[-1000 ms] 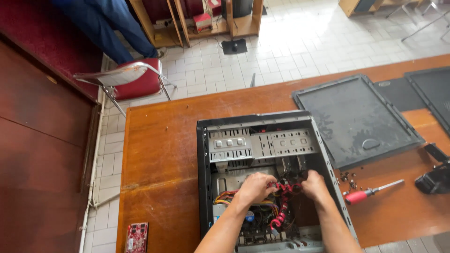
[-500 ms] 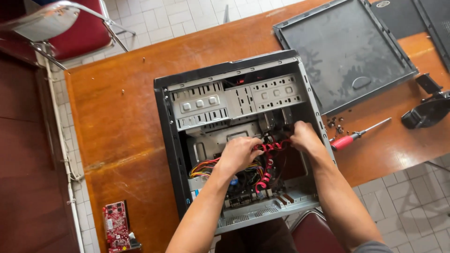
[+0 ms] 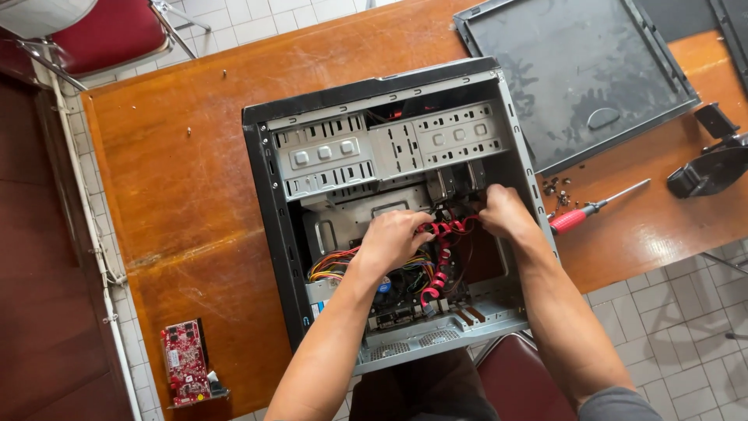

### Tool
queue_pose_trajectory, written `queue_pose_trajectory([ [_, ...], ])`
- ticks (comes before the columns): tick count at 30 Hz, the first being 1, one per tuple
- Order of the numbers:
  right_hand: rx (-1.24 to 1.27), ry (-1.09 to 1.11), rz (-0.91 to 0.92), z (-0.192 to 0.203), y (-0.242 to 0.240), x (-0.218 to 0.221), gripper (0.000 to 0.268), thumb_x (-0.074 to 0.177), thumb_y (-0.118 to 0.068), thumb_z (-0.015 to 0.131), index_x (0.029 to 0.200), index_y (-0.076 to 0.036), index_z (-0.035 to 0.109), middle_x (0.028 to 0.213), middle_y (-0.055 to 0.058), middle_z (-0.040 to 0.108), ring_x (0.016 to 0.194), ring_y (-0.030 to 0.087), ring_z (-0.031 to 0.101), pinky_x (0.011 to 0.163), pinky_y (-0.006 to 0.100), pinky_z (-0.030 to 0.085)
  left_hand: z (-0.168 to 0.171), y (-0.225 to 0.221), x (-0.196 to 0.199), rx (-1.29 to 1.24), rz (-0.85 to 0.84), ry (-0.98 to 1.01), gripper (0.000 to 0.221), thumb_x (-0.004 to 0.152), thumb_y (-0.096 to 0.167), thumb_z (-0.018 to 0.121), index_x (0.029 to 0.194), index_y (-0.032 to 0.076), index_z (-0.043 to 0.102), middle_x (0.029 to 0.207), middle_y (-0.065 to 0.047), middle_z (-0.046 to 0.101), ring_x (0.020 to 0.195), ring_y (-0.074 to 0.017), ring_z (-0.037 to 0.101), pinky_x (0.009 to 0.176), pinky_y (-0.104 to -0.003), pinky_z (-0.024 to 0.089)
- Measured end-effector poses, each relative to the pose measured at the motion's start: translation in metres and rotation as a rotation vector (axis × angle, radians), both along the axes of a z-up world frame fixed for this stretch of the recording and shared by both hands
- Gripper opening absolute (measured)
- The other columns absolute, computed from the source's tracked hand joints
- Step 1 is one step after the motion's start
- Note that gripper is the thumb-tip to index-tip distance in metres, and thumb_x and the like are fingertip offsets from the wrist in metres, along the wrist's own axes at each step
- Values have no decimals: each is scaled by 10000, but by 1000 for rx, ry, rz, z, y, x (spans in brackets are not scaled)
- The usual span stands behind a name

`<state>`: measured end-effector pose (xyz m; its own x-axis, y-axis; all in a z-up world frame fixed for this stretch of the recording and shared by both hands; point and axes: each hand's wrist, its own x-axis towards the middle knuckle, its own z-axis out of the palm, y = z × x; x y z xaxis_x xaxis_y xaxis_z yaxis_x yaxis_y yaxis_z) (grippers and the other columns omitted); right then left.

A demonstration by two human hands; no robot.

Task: Organizing and connecting power and data cables inside a desktop computer case during assembly or repair.

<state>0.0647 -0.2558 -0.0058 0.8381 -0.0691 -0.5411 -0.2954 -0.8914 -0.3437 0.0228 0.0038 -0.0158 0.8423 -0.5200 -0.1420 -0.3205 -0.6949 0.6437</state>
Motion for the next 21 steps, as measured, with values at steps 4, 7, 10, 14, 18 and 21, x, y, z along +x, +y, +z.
queue_pose_trajectory([
  [4, 4, 15, 20, -14, -11, 0, 271, 840, -78, 645, 874, 181, 718, 807, 394, 700, 845, 533, 719, 638, 598, 543, 8, 1, 0, -4, 2, 10, 266, 915, 354, 692, 1162, 257, 686, 928, -38, 728, 958, -320, 729, 817, -486, 614],
  [7, 5, 23, 9, -9, -8, 0, 237, 812, -55, 658, 845, 170, 725, 749, 361, 706, 783, 504, 731, 617, 574, 564, 11, 2, -1, -12, 10, 9, 263, 917, 350, 697, 1162, 255, 692, 915, -31, 725, 943, -314, 732, 800, -479, 615],
  [10, 57, -13, -33, -16, -9, -2, 246, 837, -55, 648, 876, 175, 726, 754, 359, 705, 723, 456, 747, 613, 516, 592, 9, 1, -2, -1, 12, -2, 253, 918, 351, 699, 1154, 258, 694, 903, -27, 720, 930, -309, 734, 789, -475, 616],
  [14, 31, -14, 3, -22, -7, -3, 238, 809, -18, 641, 883, 191, 729, 774, 383, 698, 824, 531, 717, 607, 587, 548, 12, 1, -3, 8, 2, -2, 265, 921, 347, 696, 1169, 253, 693, 904, -38, 720, 933, -314, 731, 790, -482, 614],
  [18, 50, -3, -20, -19, -9, -3, 237, 795, -4, 667, 923, 180, 741, 773, 354, 714, 832, 510, 730, 632, 576, 556, 21, 2, -1, 4, 0, 18, 263, 934, 318, 695, 1184, 237, 704, 902, -36, 722, 925, -300, 734, 788, -459, 613],
  [21, 28, 74, -8, 9, 5, -2, 256, 745, 19, 721, 930, 195, 721, 738, 341, 716, 821, 486, 740, 654, 578, 574, 21, 2, -1, 9, -5, 18, 277, 928, 332, 695, 1185, 230, 700, 915, -51, 728, 935, -316, 734, 789, -478, 615],
])
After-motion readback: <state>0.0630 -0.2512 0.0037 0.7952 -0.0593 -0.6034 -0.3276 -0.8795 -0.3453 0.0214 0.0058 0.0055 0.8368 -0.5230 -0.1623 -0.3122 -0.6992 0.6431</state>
